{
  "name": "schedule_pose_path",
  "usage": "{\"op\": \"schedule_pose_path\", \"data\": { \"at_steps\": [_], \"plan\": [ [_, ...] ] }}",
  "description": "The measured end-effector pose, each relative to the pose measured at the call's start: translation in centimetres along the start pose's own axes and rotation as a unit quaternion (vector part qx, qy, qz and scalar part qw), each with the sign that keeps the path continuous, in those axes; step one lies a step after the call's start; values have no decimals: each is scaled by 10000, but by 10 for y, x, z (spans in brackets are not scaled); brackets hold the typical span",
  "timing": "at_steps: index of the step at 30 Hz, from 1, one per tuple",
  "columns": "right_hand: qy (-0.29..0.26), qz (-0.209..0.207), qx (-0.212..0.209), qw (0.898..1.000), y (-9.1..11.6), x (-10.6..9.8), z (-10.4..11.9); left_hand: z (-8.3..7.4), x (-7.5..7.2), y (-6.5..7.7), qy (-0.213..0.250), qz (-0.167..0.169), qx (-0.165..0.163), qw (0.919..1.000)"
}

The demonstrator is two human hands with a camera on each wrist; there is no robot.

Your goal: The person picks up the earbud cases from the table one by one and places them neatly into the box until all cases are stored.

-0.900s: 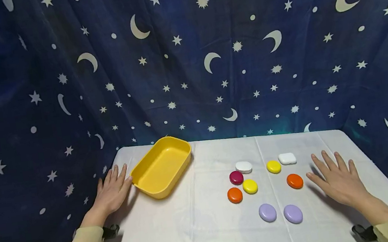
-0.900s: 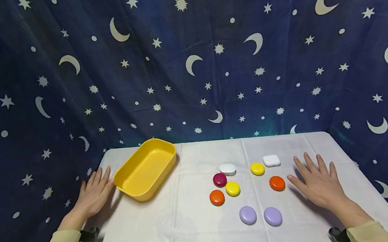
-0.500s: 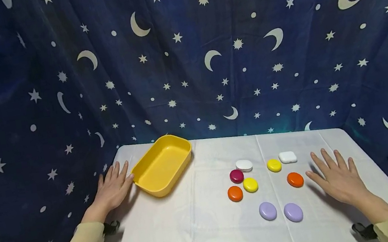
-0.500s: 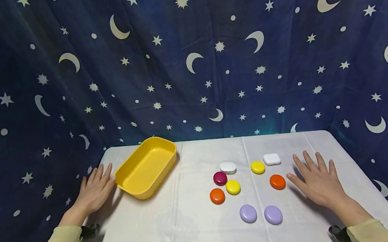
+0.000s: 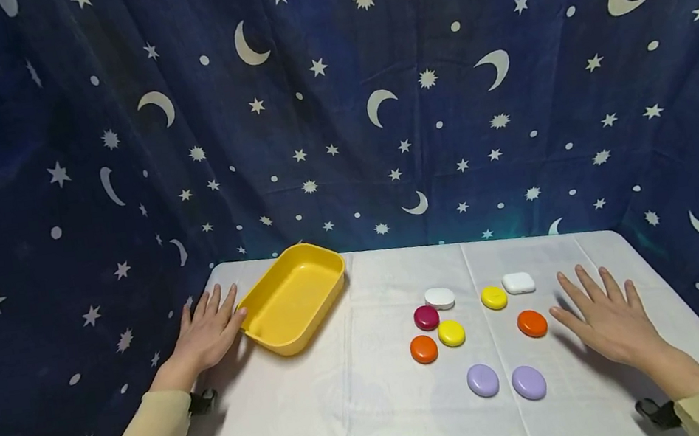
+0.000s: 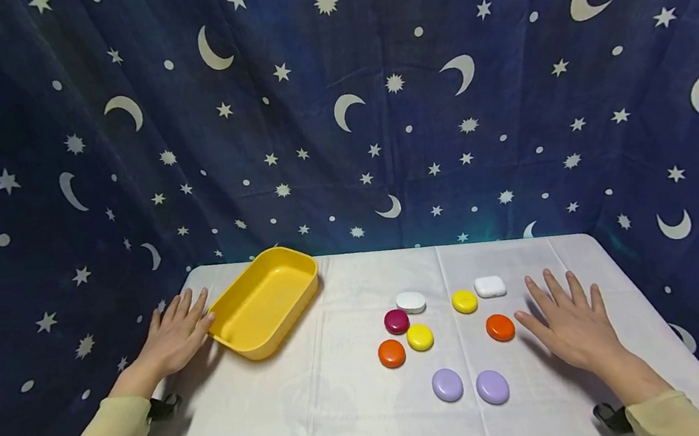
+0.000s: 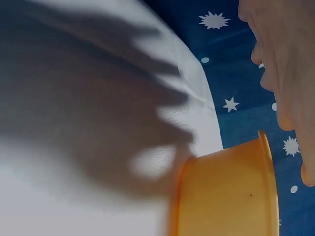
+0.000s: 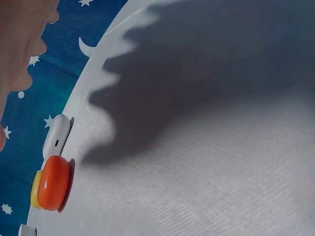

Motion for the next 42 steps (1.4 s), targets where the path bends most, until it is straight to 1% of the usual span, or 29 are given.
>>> {"op": "schedule_pose_path", "data": {
  "at_steps": [6,16,20,23,26,29,31,32,35,37,38,42],
  "plan": [
    [-14,-15,-130,9999,-2,-6,4,-4,-7,-7,10,17,0,10000],
    [-6,-10,-224,9997,-5,-8,9,-3,-11,-19,101,329,-108,9993],
    [-30,-3,-246,9997,-5,-8,13,-2,-10,-24,259,301,-87,9992],
    [-87,-22,-283,9996,-6,-8,15,-2,-10,-27,475,333,-14,9983],
    [-131,-17,-310,9994,-7,-8,18,-3,-10,-31,662,468,-18,9967],
    [-170,36,-298,9994,-7,-8,20,-5,-12,-35,942,651,-80,9934],
    [-208,73,-274,9994,-7,-8,22,-6,-14,-37,1309,826,-84,9879],
    [-230,82,-265,9994,-7,-7,22,-5,-15,-39,1582,936,-60,9830],
    [-406,109,-291,9987,-6,-8,25,-4,-18,-41,2348,1282,-114,9635],
    [-583,107,-331,9977,-5,-8,27,-3,-20,-43,2745,1489,-132,9499],
    [-679,100,-359,9970,-5,-8,27,-3,-20,-44,2907,1556,-179,9439],
    [-1049,85,-405,9936,-5,-9,31,-4,-23,-46,3288,1702,-271,9286]
  ]
}}
Point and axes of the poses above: each hand's wrist, its own y-axis away from the middle knuckle, its own x-axis out of the palm, z = x × y, the point moved 1 cm from there along -y, towards the middle knuckle, and after that the axes turned 7 degrees about -y, right-handed, at the moved point
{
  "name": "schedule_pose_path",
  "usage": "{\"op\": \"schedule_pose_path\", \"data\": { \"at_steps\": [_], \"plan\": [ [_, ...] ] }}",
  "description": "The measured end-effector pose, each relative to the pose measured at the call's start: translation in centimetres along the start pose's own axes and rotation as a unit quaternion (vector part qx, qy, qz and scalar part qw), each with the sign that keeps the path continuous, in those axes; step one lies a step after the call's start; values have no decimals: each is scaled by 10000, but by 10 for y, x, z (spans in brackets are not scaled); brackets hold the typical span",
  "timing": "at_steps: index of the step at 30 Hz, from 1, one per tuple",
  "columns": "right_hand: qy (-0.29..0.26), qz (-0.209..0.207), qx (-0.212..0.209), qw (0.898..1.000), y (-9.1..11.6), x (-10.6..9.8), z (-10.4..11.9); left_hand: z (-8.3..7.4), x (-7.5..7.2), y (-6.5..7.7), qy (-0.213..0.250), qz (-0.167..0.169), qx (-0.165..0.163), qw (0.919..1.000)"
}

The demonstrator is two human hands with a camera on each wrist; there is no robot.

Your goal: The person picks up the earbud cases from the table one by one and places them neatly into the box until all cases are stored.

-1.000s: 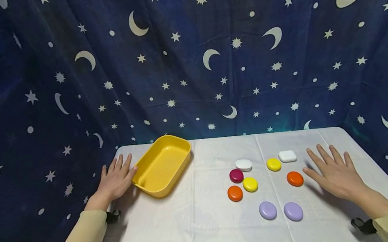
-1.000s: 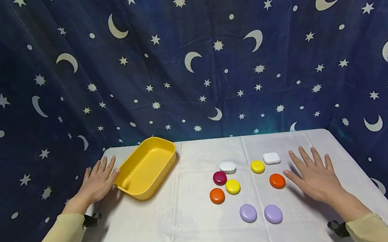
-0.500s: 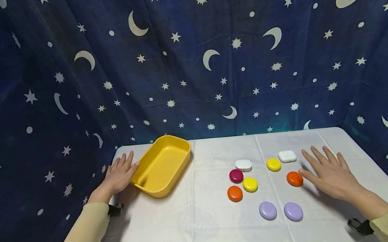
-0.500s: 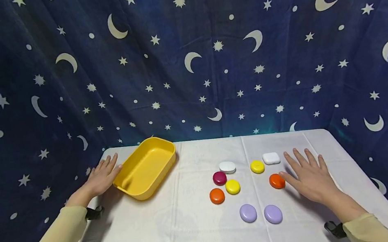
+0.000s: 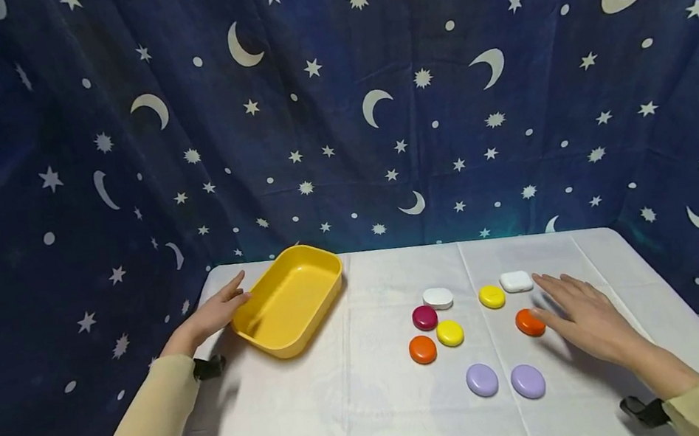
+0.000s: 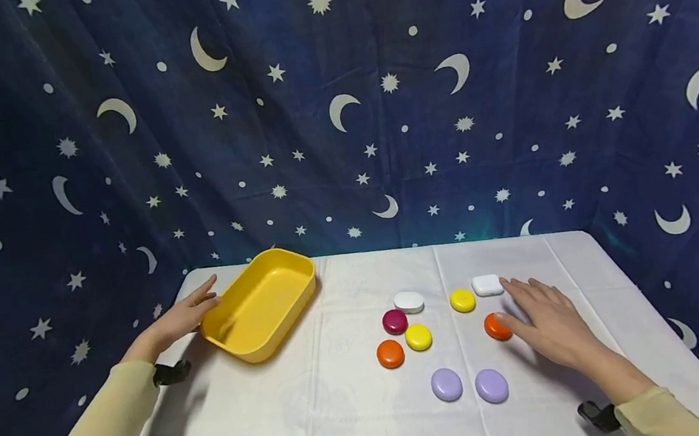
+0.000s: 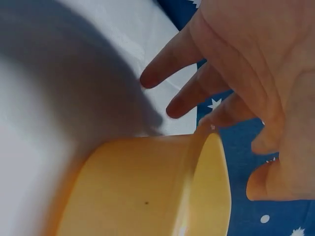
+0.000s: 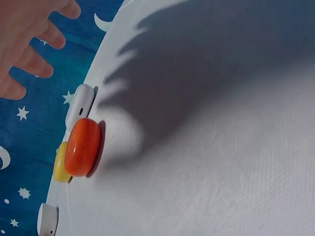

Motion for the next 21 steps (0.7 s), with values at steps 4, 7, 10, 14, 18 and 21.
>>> {"op": "schedule_pose_path", "data": {
  "at_steps": [4,7,10,14,18,21],
  "plan": [
    [-237,-20,42,9997,0,1,2,2,0,-4,485,152,-160,9986],
    [-316,-22,68,9995,1,2,2,9,-1,-7,809,255,-316,9959],
    [-316,-51,79,9995,2,4,3,16,-2,-9,1058,319,-397,9931],
    [-307,-55,135,9994,4,5,3,21,-1,-9,1279,349,-379,9904],
    [-340,33,227,9992,6,7,2,19,0,-3,1396,391,-279,9890],
    [-363,65,248,9990,7,8,0,16,5,1,1557,449,-217,9865]
  ]
}}
Point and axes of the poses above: each hand's wrist, its own y-axis away from the middle knuckle, its own x-axis out of the palm, z = x × y, the point moved 1 cm from there along -y, towards the middle knuckle, and after that the axes turned 7 degrees about -y, right-handed, at the moved point
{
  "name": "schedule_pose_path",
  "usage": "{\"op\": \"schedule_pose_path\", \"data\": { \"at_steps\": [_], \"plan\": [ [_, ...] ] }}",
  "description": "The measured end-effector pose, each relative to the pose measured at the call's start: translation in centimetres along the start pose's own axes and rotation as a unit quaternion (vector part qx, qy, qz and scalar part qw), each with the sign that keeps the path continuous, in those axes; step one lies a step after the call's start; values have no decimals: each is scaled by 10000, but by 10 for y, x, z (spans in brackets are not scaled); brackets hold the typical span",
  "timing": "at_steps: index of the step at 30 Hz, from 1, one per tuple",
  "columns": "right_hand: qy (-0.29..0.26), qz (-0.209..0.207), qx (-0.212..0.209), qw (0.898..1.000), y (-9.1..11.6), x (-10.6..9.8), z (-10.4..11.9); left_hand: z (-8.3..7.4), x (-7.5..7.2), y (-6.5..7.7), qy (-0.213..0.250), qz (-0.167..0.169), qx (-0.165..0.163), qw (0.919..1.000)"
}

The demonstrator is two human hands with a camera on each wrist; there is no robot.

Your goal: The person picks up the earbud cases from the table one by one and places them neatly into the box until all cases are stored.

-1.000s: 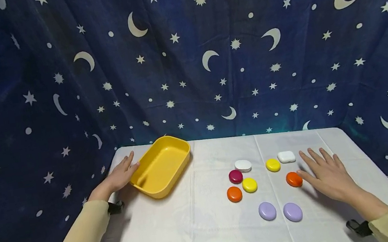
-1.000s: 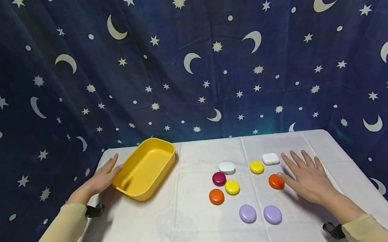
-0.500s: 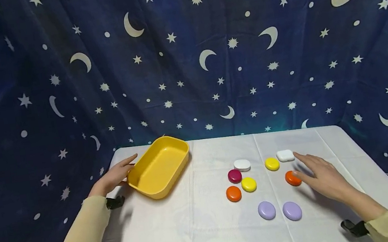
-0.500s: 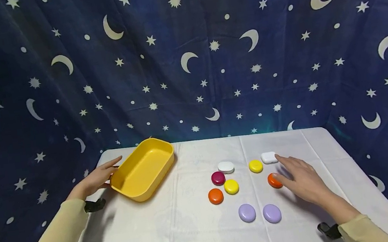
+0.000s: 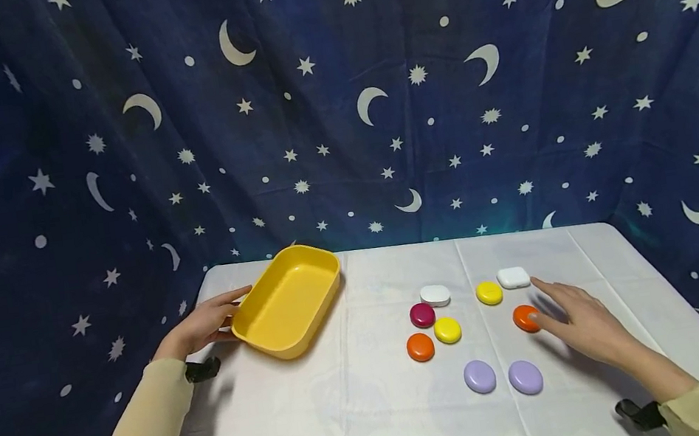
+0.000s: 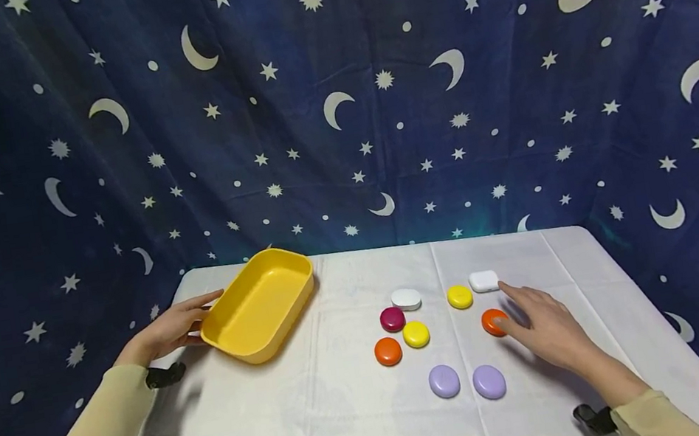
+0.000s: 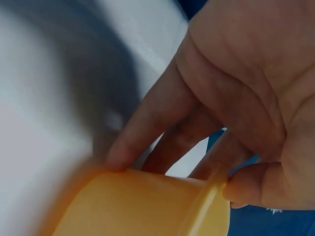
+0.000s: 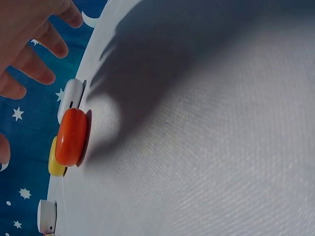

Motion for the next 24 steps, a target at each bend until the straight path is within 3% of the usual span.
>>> {"op": "schedule_pose_path", "data": {
  "at_steps": [10,16,24],
  "plan": [
    [-28,-37,96,9999,1,0,-3,-4,39,7,360,183,272,9988],
    [-101,-80,55,9999,0,0,-5,-12,69,13,558,101,491,9972],
    [-95,-80,108,9999,1,0,-7,-23,108,25,641,-117,518,9965]
  ]
}}
Point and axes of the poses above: each hand's wrist, its own y-axis away from the middle knuckle, its own x-axis out of the palm, z = x × y, the point moved 1 cm from there along -y, towards the middle knuckle, and after that the axes turned 7 degrees about -y, right-handed, at the moved point
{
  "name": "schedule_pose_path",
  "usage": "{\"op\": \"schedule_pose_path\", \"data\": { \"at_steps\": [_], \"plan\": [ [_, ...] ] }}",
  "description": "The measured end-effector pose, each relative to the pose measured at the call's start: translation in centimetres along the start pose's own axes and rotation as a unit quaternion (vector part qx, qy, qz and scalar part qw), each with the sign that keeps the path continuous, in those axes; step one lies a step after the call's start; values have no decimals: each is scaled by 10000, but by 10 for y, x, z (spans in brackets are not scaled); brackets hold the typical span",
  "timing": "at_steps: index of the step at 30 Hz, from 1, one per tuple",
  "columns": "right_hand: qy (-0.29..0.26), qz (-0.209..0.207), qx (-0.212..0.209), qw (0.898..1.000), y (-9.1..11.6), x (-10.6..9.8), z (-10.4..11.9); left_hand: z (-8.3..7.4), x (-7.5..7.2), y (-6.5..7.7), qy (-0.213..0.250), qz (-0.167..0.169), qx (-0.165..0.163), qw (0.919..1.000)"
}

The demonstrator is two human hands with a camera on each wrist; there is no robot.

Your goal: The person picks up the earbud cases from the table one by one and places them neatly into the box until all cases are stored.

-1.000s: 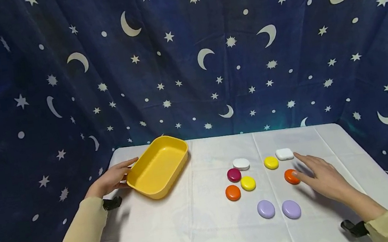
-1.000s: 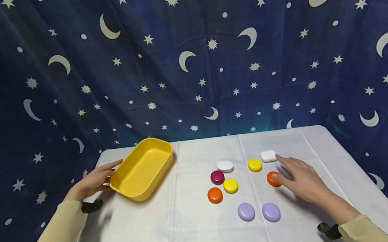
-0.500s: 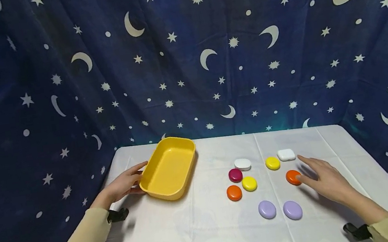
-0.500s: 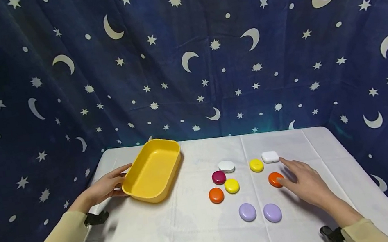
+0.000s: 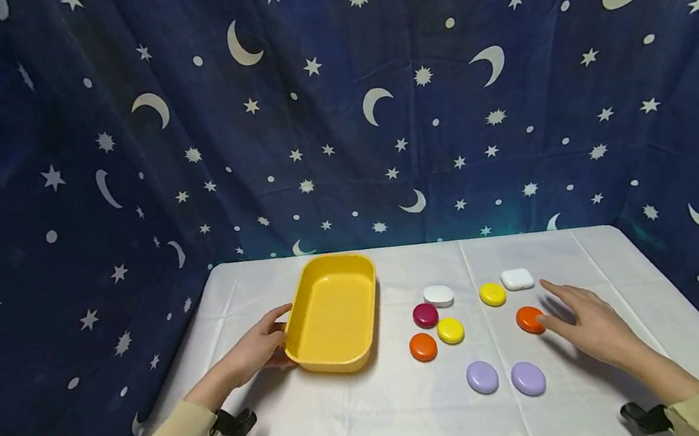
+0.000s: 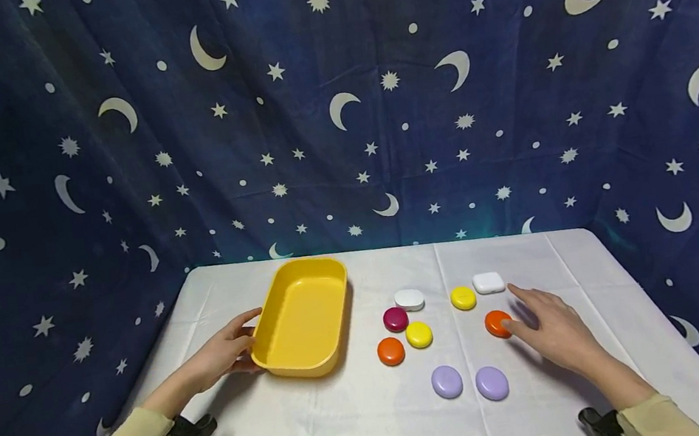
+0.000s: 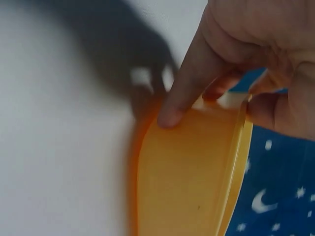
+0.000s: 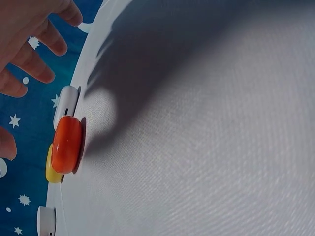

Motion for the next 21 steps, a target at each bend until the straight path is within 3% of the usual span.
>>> {"op": "schedule_pose_path", "data": {
  "at_steps": [12,17,21],
  "plan": [
    [0,39,109,9999,2,-2,-4,-5,41,23,143,-12,-184,9997],
    [-2,48,88,9999,1,-2,-6,-5,44,29,218,189,-233,9993],
    [18,102,147,9998,0,-1,-6,-7,35,23,186,330,-295,9988]
  ]
}}
Point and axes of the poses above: each hand's wrist, its own y-axis away from the middle knuckle, its own x-axis out of the palm, z = x × y, the point moved 1 cm from there along -y, towards the middle knuckle, and after that the axes turned 7 degrees about -y, right-handed, at the moved point
